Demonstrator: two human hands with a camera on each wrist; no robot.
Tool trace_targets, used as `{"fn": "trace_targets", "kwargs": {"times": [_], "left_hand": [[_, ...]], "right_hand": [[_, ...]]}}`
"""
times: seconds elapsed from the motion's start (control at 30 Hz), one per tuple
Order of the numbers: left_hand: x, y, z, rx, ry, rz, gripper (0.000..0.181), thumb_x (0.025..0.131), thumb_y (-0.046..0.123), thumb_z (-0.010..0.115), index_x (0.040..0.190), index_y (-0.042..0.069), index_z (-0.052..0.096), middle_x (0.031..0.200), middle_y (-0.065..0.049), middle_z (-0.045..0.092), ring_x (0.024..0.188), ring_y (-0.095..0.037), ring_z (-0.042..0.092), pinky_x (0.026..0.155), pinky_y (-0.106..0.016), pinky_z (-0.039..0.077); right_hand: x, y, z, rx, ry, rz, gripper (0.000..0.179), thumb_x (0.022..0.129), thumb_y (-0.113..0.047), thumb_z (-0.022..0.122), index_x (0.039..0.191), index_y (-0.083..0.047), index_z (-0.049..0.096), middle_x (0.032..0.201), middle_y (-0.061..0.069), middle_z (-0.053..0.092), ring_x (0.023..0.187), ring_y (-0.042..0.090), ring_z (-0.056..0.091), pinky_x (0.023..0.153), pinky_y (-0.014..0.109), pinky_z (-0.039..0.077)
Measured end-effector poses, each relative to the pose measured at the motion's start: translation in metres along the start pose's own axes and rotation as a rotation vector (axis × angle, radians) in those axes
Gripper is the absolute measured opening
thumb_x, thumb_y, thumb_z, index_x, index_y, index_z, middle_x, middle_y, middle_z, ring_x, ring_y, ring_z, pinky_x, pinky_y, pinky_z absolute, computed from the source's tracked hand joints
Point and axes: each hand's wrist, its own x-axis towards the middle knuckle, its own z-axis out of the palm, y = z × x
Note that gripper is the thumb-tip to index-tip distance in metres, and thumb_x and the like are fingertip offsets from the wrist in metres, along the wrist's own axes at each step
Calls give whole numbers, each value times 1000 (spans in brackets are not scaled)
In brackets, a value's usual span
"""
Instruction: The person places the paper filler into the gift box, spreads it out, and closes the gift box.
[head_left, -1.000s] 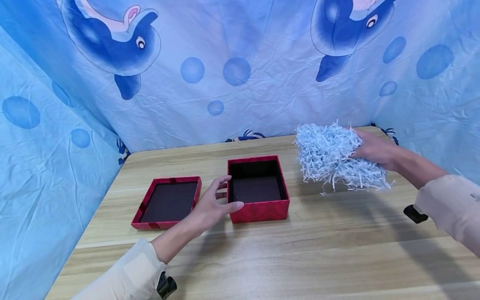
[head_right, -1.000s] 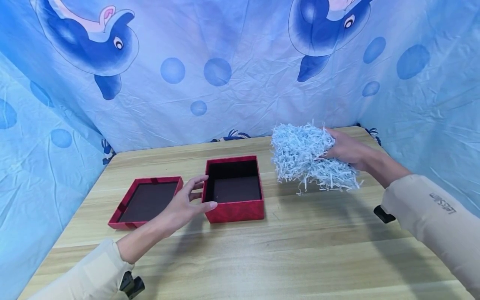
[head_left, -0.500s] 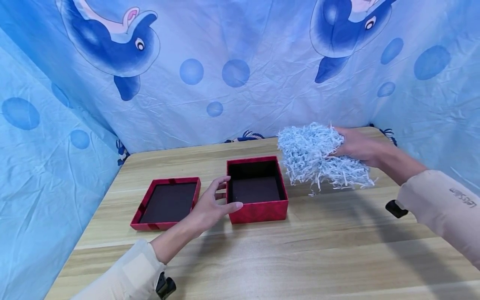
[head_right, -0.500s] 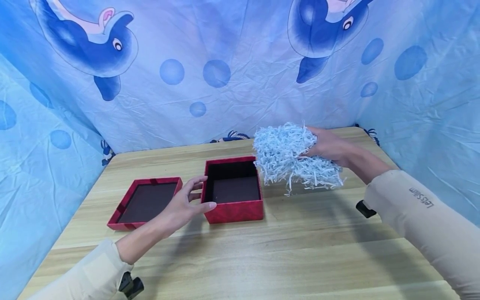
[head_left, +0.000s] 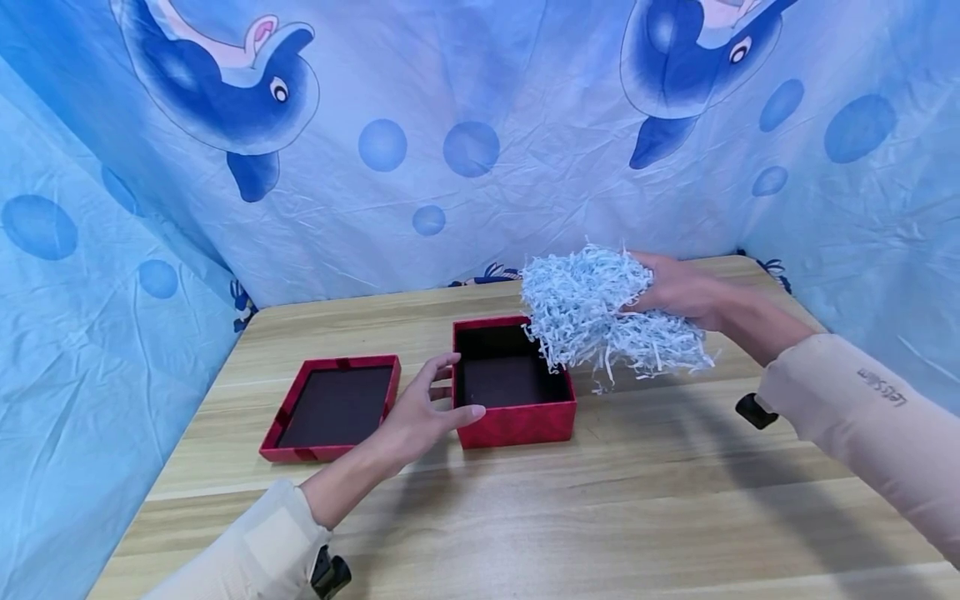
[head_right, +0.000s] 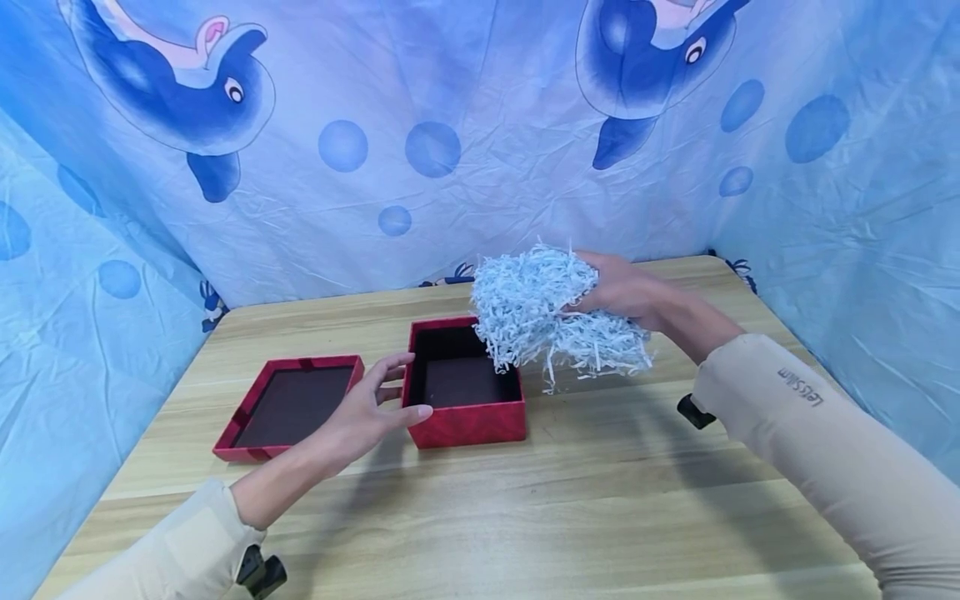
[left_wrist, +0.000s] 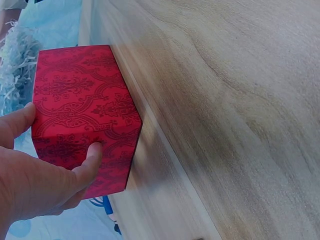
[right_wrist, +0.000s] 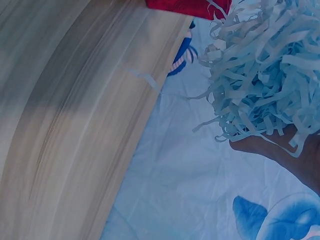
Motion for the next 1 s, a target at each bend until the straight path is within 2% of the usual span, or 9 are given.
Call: {"fn": "trace_targets", "kwargs": {"times": [0.27, 0.53, 0.73, 1.0], "left_hand": [[-1, -1, 0, -9, -4, 11, 79, 79, 23, 80, 144, 28, 36, 148, -9, 37, 128, -31, 43, 92, -45, 51], [-2, -1, -1, -16, -10, 14, 81, 80, 23, 80, 146, 24, 35, 147, -7, 37, 128, -31, 43, 91, -44, 51], [-2, 0, -2, -17, -23, 23, 79, 81, 23, 79, 147, 23, 34, 147, -8, 37, 129, -33, 43, 92, -45, 51], [-4, 1, -3, -29, -41, 31, 77, 82, 22, 78, 146, 23, 35, 148, -8, 36, 130, -35, 42, 92, -46, 50]], "right_hand": [[8, -11, 16, -7, -14, -15, 99, 80, 2, 70, 155, -12, 6, 161, 13, 1, 145, 38, 0, 112, 57, 20], [15, -18, 26, 19, -23, -34, 100, 79, 6, 69, 155, -14, 8, 161, 11, -1, 146, 34, -3, 111, 54, 25], [18, -21, 34, -1, -22, -23, 99, 79, 1, 73, 155, -15, 12, 161, 12, 3, 146, 35, 1, 110, 54, 27], [24, -28, 49, -36, -13, -29, 100, 78, -7, 79, 155, -13, 15, 160, 11, 10, 146, 32, 6, 113, 51, 22]]}}
